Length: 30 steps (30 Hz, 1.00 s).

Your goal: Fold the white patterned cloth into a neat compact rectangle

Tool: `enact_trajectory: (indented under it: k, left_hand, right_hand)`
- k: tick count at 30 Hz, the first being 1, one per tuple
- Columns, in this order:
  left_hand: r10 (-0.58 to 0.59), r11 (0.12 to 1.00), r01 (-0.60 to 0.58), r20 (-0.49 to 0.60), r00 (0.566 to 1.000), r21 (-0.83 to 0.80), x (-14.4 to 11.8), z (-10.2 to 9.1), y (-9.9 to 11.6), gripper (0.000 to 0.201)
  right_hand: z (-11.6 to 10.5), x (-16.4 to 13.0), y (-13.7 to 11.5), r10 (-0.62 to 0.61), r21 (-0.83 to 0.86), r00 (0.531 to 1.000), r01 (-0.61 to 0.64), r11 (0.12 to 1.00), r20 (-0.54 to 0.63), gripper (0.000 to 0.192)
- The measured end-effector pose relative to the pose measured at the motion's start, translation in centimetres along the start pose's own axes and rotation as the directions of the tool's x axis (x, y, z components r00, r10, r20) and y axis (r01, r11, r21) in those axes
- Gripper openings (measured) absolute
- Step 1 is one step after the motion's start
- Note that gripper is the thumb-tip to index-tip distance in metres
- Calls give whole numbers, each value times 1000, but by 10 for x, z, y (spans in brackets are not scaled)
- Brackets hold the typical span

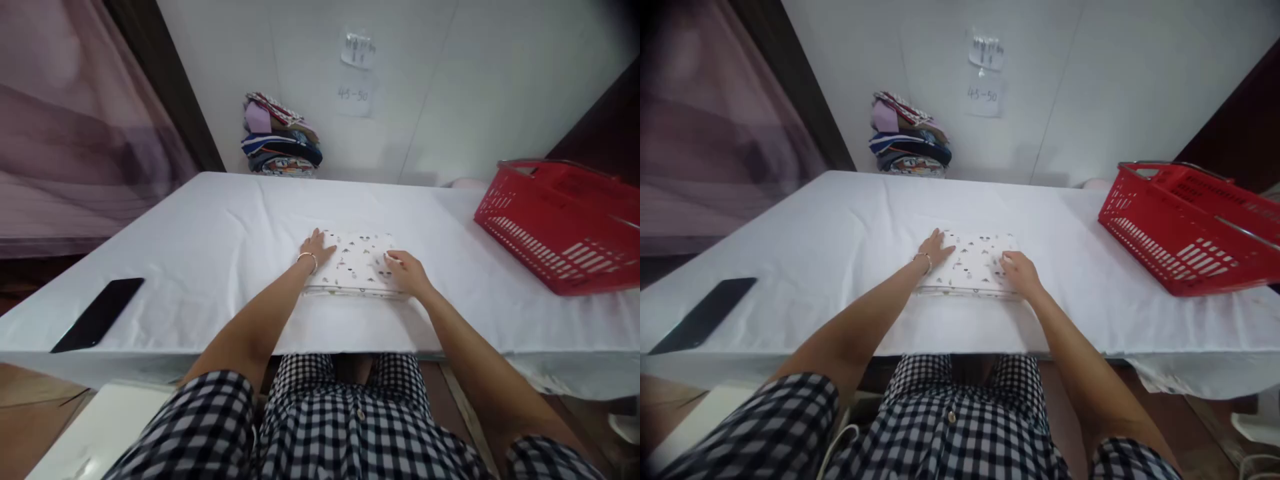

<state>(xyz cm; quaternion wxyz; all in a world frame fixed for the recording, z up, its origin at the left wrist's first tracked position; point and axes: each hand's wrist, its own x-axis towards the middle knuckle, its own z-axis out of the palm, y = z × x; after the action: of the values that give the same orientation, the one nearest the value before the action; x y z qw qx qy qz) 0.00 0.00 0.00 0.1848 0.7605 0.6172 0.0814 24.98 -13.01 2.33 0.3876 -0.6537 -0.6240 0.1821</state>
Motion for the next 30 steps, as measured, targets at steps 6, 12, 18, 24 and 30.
enact_trajectory:
  k: [6, 12, 18, 24, 30]
  left_hand:
    - [139, 990, -139, 0, 990, 4, -11, -1, -21, 65]
    - [52, 989, -49, -13, 999, 138, -32, -9, 2, 66]
    - [255, 956, -253, 12, 967, 150, -61, 7, 15, 68]
    - [212, 977, -211, -124, 969, 22, -66, 6, 3, 55]
    - [-193, 961, 132, -249, 949, -243, -81, -1, -17, 46]
  right_hand:
    - [13, -33, 3, -156, -412, 937, 281, 867, 312, 45]
    - [14, -36, 3, -117, -468, 940, 264, 843, 321, 46]
    - [17, -33, 0, -159, -477, 916, 333, 813, 369, 53]
    - [14, -33, 7, -142, -356, 934, 261, 897, 327, 47]
    - [4, -27, 41, 156, -99, 988, -153, 983, 18, 47]
